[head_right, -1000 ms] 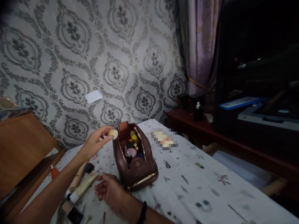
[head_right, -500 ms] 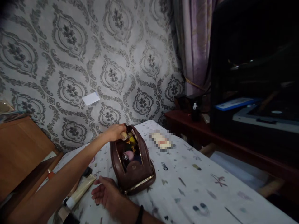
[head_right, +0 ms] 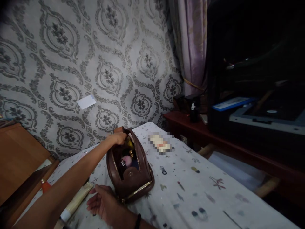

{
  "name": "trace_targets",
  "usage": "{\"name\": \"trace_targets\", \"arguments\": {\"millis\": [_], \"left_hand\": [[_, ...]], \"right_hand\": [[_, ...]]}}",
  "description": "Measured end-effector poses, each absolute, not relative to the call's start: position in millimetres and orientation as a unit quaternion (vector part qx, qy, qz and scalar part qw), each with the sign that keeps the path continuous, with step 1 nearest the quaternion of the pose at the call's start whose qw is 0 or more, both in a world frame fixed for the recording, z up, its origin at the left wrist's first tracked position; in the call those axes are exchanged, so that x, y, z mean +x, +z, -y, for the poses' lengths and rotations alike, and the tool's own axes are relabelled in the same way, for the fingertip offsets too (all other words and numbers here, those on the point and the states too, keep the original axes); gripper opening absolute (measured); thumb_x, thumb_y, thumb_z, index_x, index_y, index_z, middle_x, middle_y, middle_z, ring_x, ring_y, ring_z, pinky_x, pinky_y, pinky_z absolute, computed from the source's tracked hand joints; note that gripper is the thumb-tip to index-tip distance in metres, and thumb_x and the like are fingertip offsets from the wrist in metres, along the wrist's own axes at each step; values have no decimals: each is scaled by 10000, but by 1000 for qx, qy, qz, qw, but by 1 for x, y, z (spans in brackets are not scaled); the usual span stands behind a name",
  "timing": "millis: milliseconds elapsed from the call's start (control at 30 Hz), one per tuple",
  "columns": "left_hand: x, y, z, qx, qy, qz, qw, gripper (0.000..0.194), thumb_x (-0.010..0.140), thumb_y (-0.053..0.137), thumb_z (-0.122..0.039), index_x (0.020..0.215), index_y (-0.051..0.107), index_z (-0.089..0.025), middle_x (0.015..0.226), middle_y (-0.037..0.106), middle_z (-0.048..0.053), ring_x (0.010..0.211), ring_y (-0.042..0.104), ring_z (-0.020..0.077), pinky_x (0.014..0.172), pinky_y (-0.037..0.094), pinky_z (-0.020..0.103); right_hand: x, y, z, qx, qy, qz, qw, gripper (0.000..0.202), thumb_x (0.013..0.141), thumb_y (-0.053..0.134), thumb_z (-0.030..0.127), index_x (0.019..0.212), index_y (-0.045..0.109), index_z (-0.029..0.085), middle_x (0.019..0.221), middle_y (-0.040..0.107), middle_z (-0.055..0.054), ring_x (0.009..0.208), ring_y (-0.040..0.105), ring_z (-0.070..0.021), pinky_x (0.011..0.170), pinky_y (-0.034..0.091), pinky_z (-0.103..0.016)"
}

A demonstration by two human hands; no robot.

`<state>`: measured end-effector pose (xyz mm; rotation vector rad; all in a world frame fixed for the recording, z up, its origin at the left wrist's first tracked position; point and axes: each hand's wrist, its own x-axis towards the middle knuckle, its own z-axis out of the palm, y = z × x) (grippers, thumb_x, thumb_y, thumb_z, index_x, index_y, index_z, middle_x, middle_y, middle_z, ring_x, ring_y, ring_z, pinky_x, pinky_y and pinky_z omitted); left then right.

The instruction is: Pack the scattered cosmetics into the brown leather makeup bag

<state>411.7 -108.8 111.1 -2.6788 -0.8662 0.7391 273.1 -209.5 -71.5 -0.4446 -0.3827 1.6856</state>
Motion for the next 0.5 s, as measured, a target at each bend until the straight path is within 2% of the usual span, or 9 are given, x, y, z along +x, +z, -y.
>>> {"name": "trace_targets", "arguments": {"millis": [100,333,500], "left_hand": [[414,104,103,-908,271,308,87,298,906,588,-317,1138,589,-130,1104,624,77,939,634,193,792,553,368],[418,94,90,-913,262,308,53,247,899,599,-279,1096,605,-130,1092,636,75,953,634,188,809,549,380],[413,99,82,-923,239,302,-4,269,781,697,-258,966,651,-68,895,701,102,773,678,177,678,562,269]], "right_hand": [[273,-72,210,-181,736,167,631,485,701,695,575,860,602,126,613,666,-44,509,607,-130,509,360,-233],[273,-69,211,-195,738,163,625,456,714,682,569,831,600,136,594,664,-26,489,595,-119,502,354,-228],[276,-67,213,-189,742,164,622,465,694,698,568,834,598,135,608,665,-30,509,599,-118,519,352,-231]]}}
